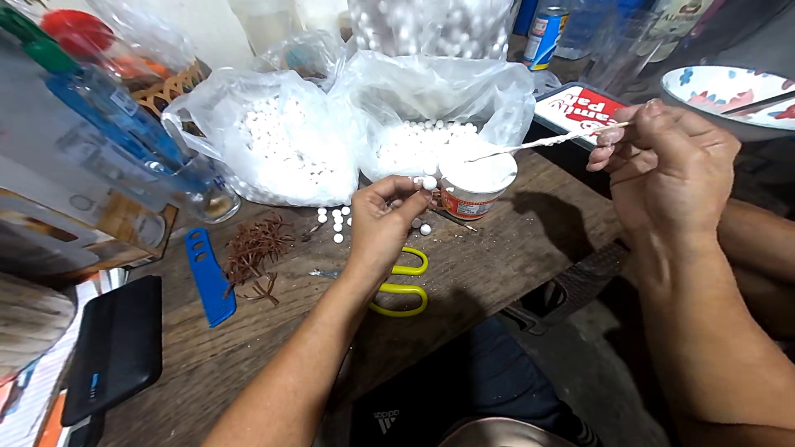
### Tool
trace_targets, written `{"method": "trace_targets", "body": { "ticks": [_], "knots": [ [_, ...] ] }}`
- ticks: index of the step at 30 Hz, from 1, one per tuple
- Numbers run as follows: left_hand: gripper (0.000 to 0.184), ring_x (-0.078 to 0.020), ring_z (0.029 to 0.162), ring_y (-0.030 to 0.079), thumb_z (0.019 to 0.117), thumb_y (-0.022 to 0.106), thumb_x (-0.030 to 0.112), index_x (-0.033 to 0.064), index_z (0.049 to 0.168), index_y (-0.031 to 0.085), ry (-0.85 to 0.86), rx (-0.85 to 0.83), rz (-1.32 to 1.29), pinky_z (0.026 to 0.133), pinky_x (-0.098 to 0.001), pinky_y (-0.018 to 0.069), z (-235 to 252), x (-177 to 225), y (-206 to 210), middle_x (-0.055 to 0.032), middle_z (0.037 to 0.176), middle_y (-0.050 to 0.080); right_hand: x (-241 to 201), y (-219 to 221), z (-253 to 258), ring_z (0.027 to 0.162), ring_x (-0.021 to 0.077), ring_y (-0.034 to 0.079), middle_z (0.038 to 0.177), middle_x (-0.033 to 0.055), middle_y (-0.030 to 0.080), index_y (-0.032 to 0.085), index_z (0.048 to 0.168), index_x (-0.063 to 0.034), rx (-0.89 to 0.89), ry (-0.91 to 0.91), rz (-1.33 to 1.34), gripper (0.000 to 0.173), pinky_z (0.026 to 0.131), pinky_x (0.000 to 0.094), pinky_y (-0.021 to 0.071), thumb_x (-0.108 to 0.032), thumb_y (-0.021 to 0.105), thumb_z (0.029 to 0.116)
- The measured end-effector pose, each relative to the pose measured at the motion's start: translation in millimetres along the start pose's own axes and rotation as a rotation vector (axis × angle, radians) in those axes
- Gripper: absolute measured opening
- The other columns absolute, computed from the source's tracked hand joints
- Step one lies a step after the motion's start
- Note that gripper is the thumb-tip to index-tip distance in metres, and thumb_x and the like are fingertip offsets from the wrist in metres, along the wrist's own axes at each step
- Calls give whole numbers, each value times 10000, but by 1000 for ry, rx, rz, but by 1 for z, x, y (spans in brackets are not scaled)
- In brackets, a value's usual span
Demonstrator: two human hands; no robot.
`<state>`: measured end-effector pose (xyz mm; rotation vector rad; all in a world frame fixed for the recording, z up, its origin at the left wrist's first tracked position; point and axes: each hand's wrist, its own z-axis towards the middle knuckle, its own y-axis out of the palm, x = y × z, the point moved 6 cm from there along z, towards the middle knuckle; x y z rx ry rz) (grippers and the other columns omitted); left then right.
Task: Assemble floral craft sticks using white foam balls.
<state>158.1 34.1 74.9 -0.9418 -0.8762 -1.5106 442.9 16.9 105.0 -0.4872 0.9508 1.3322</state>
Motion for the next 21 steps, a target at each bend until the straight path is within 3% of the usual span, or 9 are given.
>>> {"method": "trace_targets", "body": {
  "ticks": [5, 8, 10, 11, 12, 14, 16, 18, 21],
  "knots": [
    [189, -78, 774, 703, 926, 601, -81, 90, 876, 665, -4, 80, -13, 768, -263, 611, 5, 9, -23, 35, 829, 713, 15, 8, 15, 690, 2, 687, 831, -130, 720, 673, 997, -123, -104, -172, -250, 201, 661, 198, 603, -111, 484, 1065],
    [227, -75, 770, 709, 942, 566, -97, 98, 863, 653, -18, 188, -47, 763, -248, 610, 1, 18, -57, 26, 830, 725, 32, 18, 21, 641, -70, 584, 783, -124, 645, 689, 1004, -63, -208, -143, -471, 210, 614, 127, 512, -170, 517, 1057],
    [245, -70, 753, 709, 954, 547, -97, 95, 856, 664, -42, 246, -71, 741, -230, 603, -7, 18, -79, 9, 826, 741, 28, 18, 18, 658, -13, 517, 829, -7, 616, 710, 1108, -36, -234, -189, -722, 292, 633, 173, 455, -267, 536, 1069],
    [250, -69, 748, 707, 959, 541, -96, 91, 856, 669, -56, 267, -72, 735, -226, 601, -12, 17, -88, 7, 826, 741, 20, 20, 15, 716, 97, 522, 913, 105, 635, 699, 1190, -13, -223, -249, -799, 331, 676, 281, 457, -281, 551, 1064],
    [252, -67, 744, 707, 959, 539, -96, 89, 859, 678, -71, 283, -65, 732, -221, 600, -17, 15, -95, 9, 826, 744, 10, 25, 9, 747, 158, 534, 963, 160, 618, 679, 1252, -9, -203, -332, -840, 357, 674, 322, 461, -287, 570, 1057],
    [246, -57, 758, 709, 985, 547, -65, 100, 897, 706, -105, 276, -47, 743, -211, 598, -28, 9, -105, 25, 852, 751, -15, 51, -8, 817, 127, 586, 1025, 174, 613, 673, 1239, 28, -223, -515, -817, 331, 726, 256, 501, -228, 581, 1050],
    [243, -50, 761, 707, 994, 549, -45, 114, 908, 712, -125, 267, -51, 739, -205, 595, -33, 5, -106, 36, 866, 752, -28, 94, -28, 828, 151, 647, 980, 194, 677, 699, 1103, 83, -407, -609, -738, 249, 767, 290, 548, -126, 583, 1032],
    [243, -50, 761, 709, 984, 556, -54, 122, 895, 698, -130, 267, -61, 738, -209, 600, -34, 2, -102, 39, 862, 747, -16, 137, -41, 776, 208, 684, 892, 160, 713, 743, 1002, 40, -668, -575, -713, 173, 735, 369, 575, -70, 611, 975],
    [226, -52, 752, 701, 973, 577, -62, 115, 901, 698, -137, 237, -52, 736, -213, 597, -37, 1, -98, 40, 849, 734, 26, 180, -48, 808, 322, 699, 853, 155, 716, 775, 976, -8, -1004, -453, -762, 121, 745, 503, 563, -11, 678, 904]
  ]
}}
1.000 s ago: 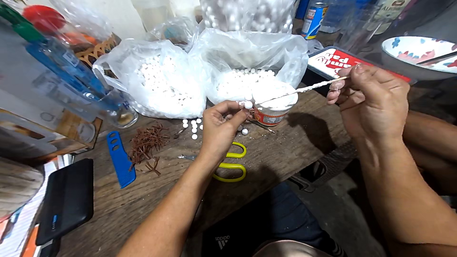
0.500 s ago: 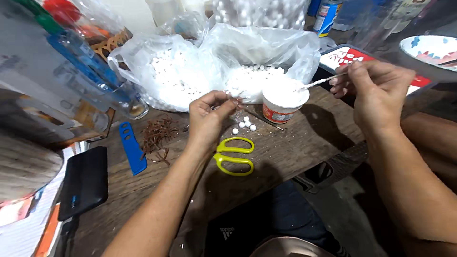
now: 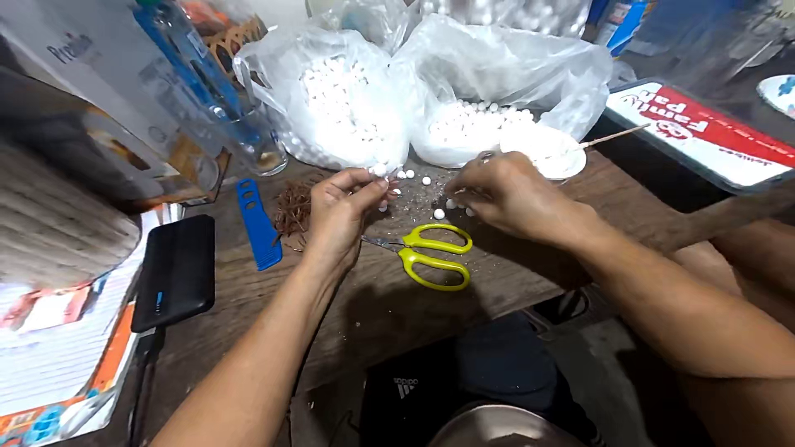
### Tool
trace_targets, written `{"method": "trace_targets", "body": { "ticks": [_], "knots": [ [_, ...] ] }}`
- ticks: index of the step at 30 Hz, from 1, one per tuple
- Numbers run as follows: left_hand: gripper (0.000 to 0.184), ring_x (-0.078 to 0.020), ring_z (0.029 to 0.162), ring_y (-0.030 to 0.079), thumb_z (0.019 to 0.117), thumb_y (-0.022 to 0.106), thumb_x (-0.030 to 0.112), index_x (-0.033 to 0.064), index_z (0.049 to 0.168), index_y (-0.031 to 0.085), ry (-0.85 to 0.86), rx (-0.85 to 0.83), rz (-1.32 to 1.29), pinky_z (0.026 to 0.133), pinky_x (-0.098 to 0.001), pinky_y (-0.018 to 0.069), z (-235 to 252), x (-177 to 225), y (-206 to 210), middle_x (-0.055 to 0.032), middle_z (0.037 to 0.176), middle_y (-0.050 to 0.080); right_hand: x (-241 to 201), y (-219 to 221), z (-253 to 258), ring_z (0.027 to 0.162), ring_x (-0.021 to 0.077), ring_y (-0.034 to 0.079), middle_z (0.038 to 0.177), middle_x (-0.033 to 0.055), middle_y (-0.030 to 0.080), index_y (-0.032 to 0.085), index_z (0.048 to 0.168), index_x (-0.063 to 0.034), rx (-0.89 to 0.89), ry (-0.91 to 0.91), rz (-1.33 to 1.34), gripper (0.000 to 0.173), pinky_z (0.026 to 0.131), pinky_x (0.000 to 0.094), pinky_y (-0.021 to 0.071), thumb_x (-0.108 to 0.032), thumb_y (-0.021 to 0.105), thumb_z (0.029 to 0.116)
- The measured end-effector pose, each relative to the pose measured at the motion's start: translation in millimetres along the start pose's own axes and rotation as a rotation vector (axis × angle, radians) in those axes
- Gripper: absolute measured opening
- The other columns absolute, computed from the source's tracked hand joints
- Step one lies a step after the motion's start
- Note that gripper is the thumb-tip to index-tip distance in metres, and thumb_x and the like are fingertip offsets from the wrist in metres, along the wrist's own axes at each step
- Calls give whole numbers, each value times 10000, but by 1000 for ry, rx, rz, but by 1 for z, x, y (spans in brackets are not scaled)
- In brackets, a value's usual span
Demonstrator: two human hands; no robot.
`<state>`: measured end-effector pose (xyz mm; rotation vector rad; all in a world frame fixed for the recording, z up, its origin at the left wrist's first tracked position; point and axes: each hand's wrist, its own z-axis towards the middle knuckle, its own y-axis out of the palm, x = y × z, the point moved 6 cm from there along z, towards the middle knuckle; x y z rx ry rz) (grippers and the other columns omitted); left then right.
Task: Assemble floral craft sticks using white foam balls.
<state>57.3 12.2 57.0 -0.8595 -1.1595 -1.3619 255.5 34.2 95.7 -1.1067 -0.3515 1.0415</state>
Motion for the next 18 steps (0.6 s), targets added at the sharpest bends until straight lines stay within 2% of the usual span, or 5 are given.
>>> {"method": "trace_targets", "body": {
  "ticks": [5, 7, 11, 14, 18],
  "knots": [
    [218, -62, 736, 692, 961, 585, -71, 100, 885, 696, -6, -21, 14, 732, -229, 599, 0, -5, 2, 27, 842, 726, 7, 39, 19, 848, 354, 698, 843, 153, 721, 778, 938, -34, -313, -9, -4, 107, 757, 561, 539, -47, 672, 929],
    [221, -63, 743, 698, 954, 584, -80, 100, 886, 693, -1, -11, 1, 737, -233, 604, 2, -7, 1, 30, 837, 725, 10, 35, 24, 794, 307, 694, 829, 155, 714, 764, 916, -3, -247, 23, 105, 94, 740, 520, 542, -44, 680, 923],
    [209, -63, 729, 693, 946, 599, -81, 96, 898, 702, 6, 16, -4, 722, -229, 604, 2, -6, 1, 27, 831, 721, 27, 18, 37, 701, 59, 680, 907, 50, 715, 719, 1022, 23, 86, 318, 676, 118, 693, 237, 609, 26, 694, 907],
    [207, -65, 748, 694, 933, 610, -85, 97, 899, 702, 65, 2, 17, 736, -235, 605, 1, -3, 2, 33, 849, 721, 34, 28, 39, 722, 77, 713, 860, 12, 734, 709, 1012, 19, 205, 471, 1138, 184, 721, 243, 627, 131, 598, 918],
    [188, -68, 755, 696, 926, 627, -86, 86, 898, 699, 132, -8, 69, 752, -246, 610, -2, 1, 5, 29, 856, 716, 34, 34, 34, 744, 72, 714, 859, 6, 743, 716, 1024, 1, 166, 454, 1299, 255, 732, 226, 616, 138, 520, 934]
  ]
}}
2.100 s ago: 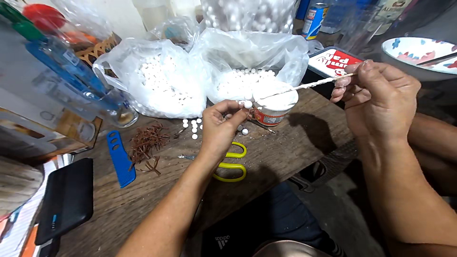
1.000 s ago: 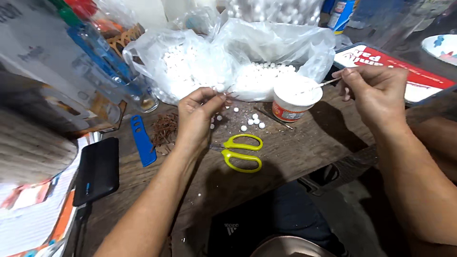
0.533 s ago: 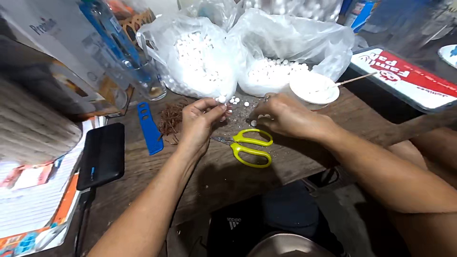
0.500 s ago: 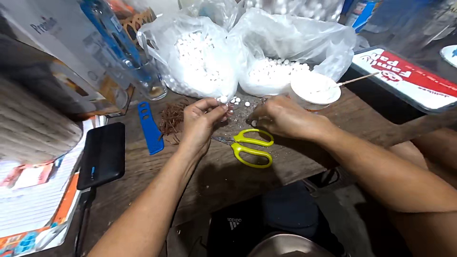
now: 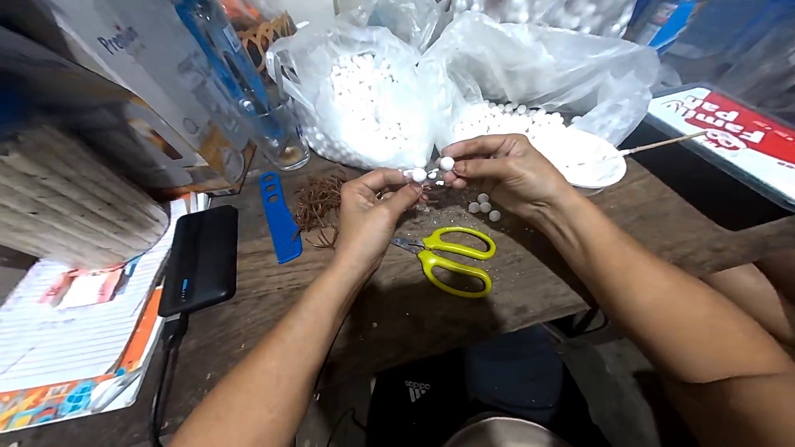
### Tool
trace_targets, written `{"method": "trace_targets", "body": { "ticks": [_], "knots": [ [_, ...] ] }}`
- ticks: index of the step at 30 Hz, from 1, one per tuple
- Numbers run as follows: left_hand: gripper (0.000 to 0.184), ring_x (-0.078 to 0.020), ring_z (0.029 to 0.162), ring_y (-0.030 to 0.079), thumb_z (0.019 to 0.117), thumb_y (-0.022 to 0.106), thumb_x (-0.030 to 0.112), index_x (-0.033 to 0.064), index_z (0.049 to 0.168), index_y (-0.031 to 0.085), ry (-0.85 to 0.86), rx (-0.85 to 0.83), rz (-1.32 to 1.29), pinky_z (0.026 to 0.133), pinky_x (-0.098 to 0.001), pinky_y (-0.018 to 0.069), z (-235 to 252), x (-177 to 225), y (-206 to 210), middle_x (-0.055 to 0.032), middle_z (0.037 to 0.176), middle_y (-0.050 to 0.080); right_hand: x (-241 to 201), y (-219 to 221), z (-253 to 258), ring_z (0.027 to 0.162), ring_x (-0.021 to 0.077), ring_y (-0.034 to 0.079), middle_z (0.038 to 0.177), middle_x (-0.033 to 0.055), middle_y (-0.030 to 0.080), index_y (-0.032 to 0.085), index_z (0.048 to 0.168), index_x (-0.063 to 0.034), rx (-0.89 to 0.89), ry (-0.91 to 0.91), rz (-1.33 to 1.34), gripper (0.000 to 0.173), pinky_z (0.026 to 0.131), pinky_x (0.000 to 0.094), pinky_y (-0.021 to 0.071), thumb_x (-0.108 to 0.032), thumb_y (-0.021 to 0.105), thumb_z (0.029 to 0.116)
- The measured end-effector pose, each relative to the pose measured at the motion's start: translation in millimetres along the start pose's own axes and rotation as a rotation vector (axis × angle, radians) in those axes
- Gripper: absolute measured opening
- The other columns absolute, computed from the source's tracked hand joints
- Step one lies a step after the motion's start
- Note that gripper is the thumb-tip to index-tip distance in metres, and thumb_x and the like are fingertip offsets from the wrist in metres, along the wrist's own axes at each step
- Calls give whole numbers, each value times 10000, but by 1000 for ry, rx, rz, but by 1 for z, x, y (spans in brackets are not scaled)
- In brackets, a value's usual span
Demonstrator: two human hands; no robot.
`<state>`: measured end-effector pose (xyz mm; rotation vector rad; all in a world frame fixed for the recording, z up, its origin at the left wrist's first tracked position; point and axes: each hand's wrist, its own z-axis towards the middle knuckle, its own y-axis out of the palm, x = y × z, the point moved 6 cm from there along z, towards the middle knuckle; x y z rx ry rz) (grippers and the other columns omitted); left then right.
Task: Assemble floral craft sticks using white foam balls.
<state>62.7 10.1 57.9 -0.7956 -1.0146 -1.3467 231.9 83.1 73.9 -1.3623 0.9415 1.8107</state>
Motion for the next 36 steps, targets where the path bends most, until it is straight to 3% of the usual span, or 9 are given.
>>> {"method": "trace_targets", "body": {
  "ticks": [5, 11, 18, 36],
  "knots": [
    [183, -62, 756, 696, 923, 632, -85, 84, 899, 699, 48, -3, 36, 745, -235, 607, -1, 3, 1, 33, 850, 717, 4, 1, 1, 754, 76, 717, 883, 18, 744, 714, 1041, 0, -34, 36, 64, 260, 736, 227, 616, 118, 495, 964],
    [184, -63, 743, 693, 919, 635, -79, 91, 886, 697, 68, 2, 57, 725, -235, 606, 0, 4, 1, 36, 840, 713, 7, -1, 2, 778, 71, 693, 871, 1, 723, 731, 1013, -36, -72, -3, 107, 280, 759, 226, 601, 120, 529, 896],
    [173, -55, 748, 692, 918, 639, -81, 81, 892, 694, 81, -5, 65, 727, -224, 601, -1, 4, 2, 36, 837, 712, 10, -2, 1, 763, 80, 708, 875, 18, 742, 728, 1037, -21, -60, 38, 97, 277, 729, 229, 607, 99, 494, 950],
    [111, -33, 761, 682, 915, 670, -61, 46, 917, 701, 106, -13, 183, 736, -207, 593, -3, 6, 3, 29, 840, 701, 2, 1, -5, 760, 53, 700, 848, -24, 735, 735, 956, -38, 12, -153, -90, 210, 743, 226, 609, 125, 646, 856]
  ]
}}
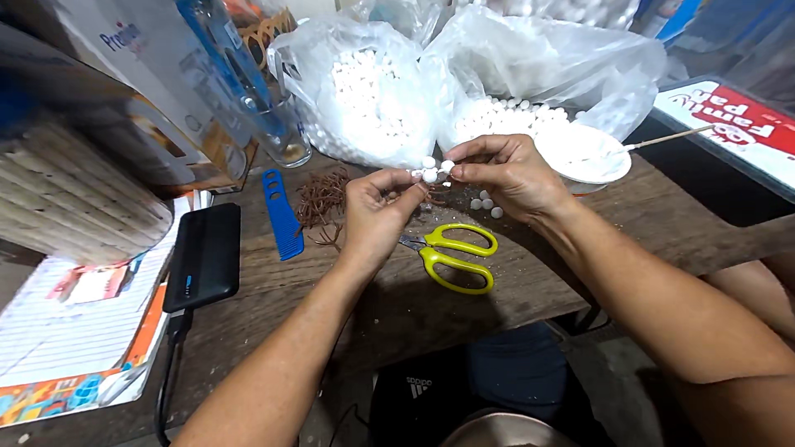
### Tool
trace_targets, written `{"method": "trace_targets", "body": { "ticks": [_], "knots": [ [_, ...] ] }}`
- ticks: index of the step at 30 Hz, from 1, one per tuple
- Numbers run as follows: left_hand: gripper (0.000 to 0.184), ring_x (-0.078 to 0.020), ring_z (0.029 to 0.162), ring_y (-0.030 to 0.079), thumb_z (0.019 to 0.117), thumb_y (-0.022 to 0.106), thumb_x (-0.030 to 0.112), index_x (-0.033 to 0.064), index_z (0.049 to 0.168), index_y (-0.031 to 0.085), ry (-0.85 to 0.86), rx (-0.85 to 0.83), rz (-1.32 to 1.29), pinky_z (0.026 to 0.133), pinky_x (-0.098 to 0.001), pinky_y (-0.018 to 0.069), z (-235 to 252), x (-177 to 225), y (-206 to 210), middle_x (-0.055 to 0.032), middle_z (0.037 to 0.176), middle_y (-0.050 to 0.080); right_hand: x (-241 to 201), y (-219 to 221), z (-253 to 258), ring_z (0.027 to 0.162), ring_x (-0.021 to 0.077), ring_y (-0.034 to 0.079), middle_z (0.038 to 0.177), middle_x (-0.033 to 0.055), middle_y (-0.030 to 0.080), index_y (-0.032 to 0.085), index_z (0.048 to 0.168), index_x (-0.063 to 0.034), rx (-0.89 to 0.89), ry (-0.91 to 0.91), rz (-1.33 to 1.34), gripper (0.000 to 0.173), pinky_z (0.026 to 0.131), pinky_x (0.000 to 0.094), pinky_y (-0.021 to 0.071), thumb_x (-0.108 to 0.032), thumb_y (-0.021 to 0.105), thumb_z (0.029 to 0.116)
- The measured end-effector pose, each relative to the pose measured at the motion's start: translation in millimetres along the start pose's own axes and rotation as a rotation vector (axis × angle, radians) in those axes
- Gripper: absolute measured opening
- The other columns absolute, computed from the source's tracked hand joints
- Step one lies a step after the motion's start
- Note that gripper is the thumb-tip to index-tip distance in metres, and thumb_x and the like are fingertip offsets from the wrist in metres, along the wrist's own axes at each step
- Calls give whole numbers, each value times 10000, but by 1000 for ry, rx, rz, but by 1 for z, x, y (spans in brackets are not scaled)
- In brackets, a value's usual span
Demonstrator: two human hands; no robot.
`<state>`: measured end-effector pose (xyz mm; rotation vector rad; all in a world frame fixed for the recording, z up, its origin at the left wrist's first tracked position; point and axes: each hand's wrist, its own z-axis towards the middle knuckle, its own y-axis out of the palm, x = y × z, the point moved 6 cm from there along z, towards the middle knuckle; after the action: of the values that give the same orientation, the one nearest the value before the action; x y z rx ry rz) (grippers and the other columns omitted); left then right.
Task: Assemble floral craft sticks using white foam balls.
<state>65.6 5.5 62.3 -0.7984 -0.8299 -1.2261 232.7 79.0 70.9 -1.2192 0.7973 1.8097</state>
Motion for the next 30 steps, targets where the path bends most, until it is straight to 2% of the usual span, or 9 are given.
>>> {"method": "trace_targets", "body": {
  "ticks": [8, 14, 19, 22, 27, 30],
  "knots": [
    [91, 18, 693, 636, 914, 673, -55, 31, 901, 701, 43, 19, 80, 659, -144, 547, -1, 3, 0, 42, 811, 688, -8, 1, -2, 804, 18, 696, 904, -23, 742, 735, 976, -27, -3, -121, -189, 197, 775, 193, 597, 99, 705, 828],
    [106, 50, 658, 593, 902, 673, -70, 30, 878, 702, 65, 25, 109, 611, -110, 505, -1, 4, 0, 54, 791, 671, -10, 4, -3, 795, 4, 689, 896, -8, 741, 735, 973, -3, -12, -187, -278, 159, 776, 176, 589, 73, 729, 833],
    [102, 36, 642, 589, 902, 673, -63, 32, 879, 701, 55, 8, 131, 597, -123, 507, -2, 4, 1, 45, 791, 670, -10, 4, -3, 725, -14, 675, 848, -20, 737, 742, 969, -5, -10, -176, -316, 100, 712, 164, 586, 28, 731, 875],
    [95, 16, 665, 609, 905, 679, -52, 34, 878, 708, 27, 11, 129, 622, -143, 523, -2, 1, 1, 37, 807, 680, -10, 4, -4, 686, -15, 669, 824, -24, 735, 745, 971, -2, -10, -152, -333, 77, 682, 166, 587, 9, 714, 902],
    [112, 12, 671, 619, 902, 679, -63, 38, 865, 711, 21, 25, 109, 636, -151, 533, -1, 0, 0, 41, 791, 683, -13, 6, -5, 780, -24, 682, 915, 1, 745, 743, 1030, 14, -68, -179, -381, 129, 752, 149, 579, 0, 691, 912],
    [114, 1, 690, 628, 905, 674, -64, 37, 863, 706, 38, -1, 94, 650, -162, 539, -1, -1, 1, 33, 801, 687, -13, 6, -5, 771, -30, 669, 908, -7, 733, 737, 1027, 13, -91, -202, -395, 121, 736, 147, 573, -8, 665, 933]
  ]
}}
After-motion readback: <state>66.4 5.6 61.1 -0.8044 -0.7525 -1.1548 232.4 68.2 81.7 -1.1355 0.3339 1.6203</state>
